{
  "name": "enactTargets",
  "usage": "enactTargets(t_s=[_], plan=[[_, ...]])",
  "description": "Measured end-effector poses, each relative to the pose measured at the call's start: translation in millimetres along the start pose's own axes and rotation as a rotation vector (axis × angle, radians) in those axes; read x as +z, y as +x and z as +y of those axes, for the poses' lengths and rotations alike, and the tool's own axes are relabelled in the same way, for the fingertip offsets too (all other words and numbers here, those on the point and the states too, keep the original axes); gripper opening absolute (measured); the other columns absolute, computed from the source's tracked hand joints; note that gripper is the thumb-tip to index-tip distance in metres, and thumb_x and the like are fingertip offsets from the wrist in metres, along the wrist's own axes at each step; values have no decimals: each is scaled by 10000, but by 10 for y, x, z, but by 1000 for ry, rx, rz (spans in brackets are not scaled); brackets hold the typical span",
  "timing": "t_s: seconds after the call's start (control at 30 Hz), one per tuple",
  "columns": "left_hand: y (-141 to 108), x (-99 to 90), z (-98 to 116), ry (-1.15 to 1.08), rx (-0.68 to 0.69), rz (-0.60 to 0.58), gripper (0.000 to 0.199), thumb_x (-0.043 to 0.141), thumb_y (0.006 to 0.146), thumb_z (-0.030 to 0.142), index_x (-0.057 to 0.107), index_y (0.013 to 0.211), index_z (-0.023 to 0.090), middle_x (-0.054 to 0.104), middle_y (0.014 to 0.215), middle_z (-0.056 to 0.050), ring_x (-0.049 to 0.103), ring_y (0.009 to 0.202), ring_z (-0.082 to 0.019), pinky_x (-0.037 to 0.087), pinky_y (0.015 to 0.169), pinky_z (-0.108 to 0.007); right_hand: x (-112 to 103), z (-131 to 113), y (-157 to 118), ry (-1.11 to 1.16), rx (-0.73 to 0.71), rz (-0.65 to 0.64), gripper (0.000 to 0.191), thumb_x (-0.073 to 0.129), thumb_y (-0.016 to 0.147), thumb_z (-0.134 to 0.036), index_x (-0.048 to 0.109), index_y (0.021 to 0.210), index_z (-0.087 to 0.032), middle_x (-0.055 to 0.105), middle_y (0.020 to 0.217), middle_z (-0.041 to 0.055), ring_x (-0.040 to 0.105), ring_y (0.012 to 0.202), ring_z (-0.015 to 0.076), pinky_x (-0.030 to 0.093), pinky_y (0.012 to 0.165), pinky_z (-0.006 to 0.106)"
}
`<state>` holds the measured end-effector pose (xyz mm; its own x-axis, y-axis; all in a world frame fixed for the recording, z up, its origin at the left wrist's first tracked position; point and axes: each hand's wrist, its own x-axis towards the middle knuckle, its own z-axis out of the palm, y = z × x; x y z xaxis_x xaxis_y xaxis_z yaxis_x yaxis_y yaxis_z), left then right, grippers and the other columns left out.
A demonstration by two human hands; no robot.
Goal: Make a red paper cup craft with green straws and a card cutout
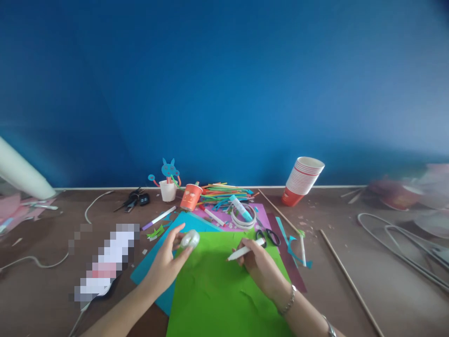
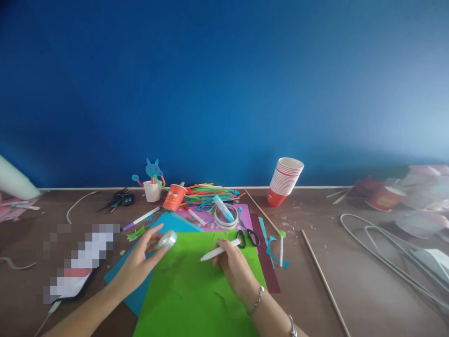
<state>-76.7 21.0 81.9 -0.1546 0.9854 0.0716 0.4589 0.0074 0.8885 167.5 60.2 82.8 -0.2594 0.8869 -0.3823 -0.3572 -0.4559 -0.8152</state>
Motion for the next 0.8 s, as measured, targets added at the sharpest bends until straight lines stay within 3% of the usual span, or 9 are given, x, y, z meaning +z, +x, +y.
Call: enactTargets(t_s=[0.1,0.33,0.5,0.63,0.7,0.8], plan=[[77,73,-71,-5,25,23,573,559,828,468,402,1302,186,643,1083,-90,634,1036,-239,500,929,-402,-18,18,-1,-29,-16,-16,343,715,700,-487,604,562,-193,564,509,-16,520,585,152,415,701,283],[111,155,-240,413,320,66,466,552,866,363,433,1302,246,636,1188,-111,589,1112,-281,431,979,-519,-59,59,17,-51,-25,-26,369,720,706,-535,611,617,-194,578,549,-17,538,609,159,425,707,290],[142,155,-364,518,369,153,410,498,892,307,439,1290,231,600,1262,-116,561,1175,-274,465,972,-489,-29,25,-10,-67,-3,-13,424,760,630,-582,614,613,-184,575,559,-23,519,588,147,431,683,284],[105,142,-338,612,420,238,423,458,898,252,427,1319,214,511,1362,-145,449,1292,-309,401,1023,-565,-27,12,-23,-61,-11,-31,418,756,639,-578,612,606,-187,566,539,-25,526,591,151,421,689,287],[61,125,-261,661,473,182,432,445,907,230,422,1337,240,508,1379,-118,411,1324,-299,344,1060,-594,-36,9,-24,-65,-12,-40,397,740,675,-556,612,605,-187,561,523,-24,528,584,151,414,690,288],[-23,99,-124,738,572,-18,435,456,906,229,456,1334,309,459,1443,-58,345,1368,-304,294,1081,-625,-45,-1,-20,-57,-15,-54,370,721,717,-520,609,600,-187,556,509,-24,523,568,147,413,694,293]])
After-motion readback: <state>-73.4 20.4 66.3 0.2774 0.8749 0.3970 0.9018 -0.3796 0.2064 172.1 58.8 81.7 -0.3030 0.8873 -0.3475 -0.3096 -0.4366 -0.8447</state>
